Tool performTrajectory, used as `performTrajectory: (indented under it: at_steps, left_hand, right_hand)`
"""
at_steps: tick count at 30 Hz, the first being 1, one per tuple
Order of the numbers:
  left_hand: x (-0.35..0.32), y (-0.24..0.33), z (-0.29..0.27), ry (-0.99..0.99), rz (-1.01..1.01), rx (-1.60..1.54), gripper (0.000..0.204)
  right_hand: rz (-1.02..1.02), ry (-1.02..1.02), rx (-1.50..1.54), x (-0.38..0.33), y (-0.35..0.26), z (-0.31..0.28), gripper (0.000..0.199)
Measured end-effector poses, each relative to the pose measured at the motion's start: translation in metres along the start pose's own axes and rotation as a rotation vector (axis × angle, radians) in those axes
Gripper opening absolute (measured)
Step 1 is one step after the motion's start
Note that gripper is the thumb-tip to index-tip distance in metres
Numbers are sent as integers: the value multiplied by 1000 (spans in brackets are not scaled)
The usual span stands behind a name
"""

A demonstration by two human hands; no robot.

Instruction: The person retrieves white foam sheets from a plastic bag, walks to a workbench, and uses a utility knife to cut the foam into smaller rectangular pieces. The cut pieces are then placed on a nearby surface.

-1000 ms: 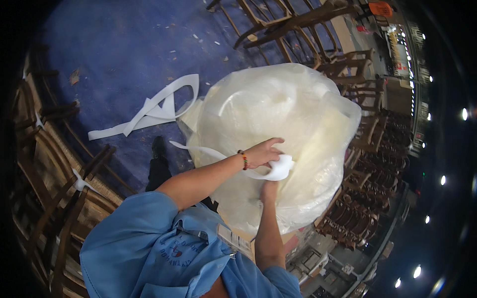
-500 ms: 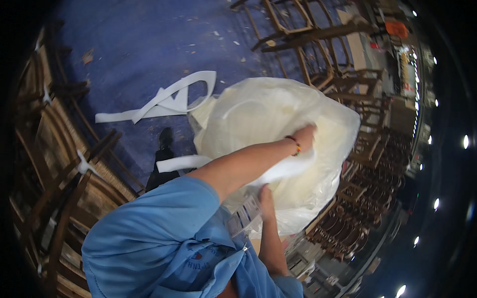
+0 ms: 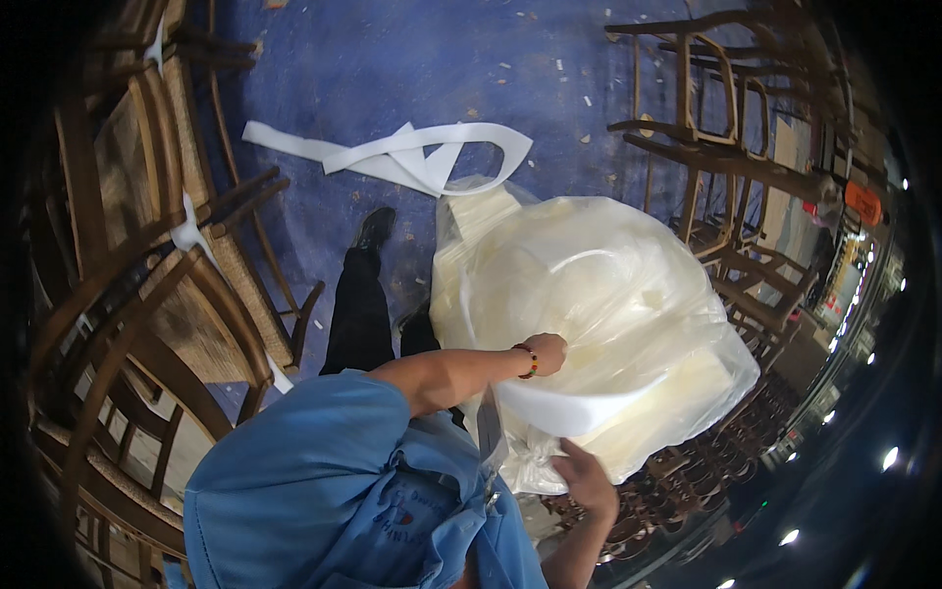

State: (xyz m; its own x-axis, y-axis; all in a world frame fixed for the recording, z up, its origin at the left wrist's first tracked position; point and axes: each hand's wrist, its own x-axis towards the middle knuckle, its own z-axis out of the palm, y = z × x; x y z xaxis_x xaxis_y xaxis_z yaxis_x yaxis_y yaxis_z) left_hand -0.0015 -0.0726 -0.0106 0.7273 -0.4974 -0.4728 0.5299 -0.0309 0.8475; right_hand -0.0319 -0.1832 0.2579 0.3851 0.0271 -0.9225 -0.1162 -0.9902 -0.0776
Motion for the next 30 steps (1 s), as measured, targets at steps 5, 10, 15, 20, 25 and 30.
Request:
performTrajectory:
  at_steps: [5,10,15,20,25,30]
  left_hand:
    - [-8,-17,-26,258,327,-390,31]
    - [-43,15,-67,165,662,-524,35]
    - [-52,20,-77,24,653,-139,34]
    - [-1,-74,-96,1020,263,-185,64]
    - [88,-136,-92,898,-120,-163,52]
    - [116,-127,-44,628,75,-416,26]
  right_hand:
    - [29,882,755,97,36,-77,28]
    - [7,202,1049,232,22,-59,25]
    - [-91,185,715,281,-19,-14,25]
    - [-184,228,486,304,-9,3,26]
    - [-240,276,334,310,20,-2,26]
    - [-268,281,212,338,19,-15,27]
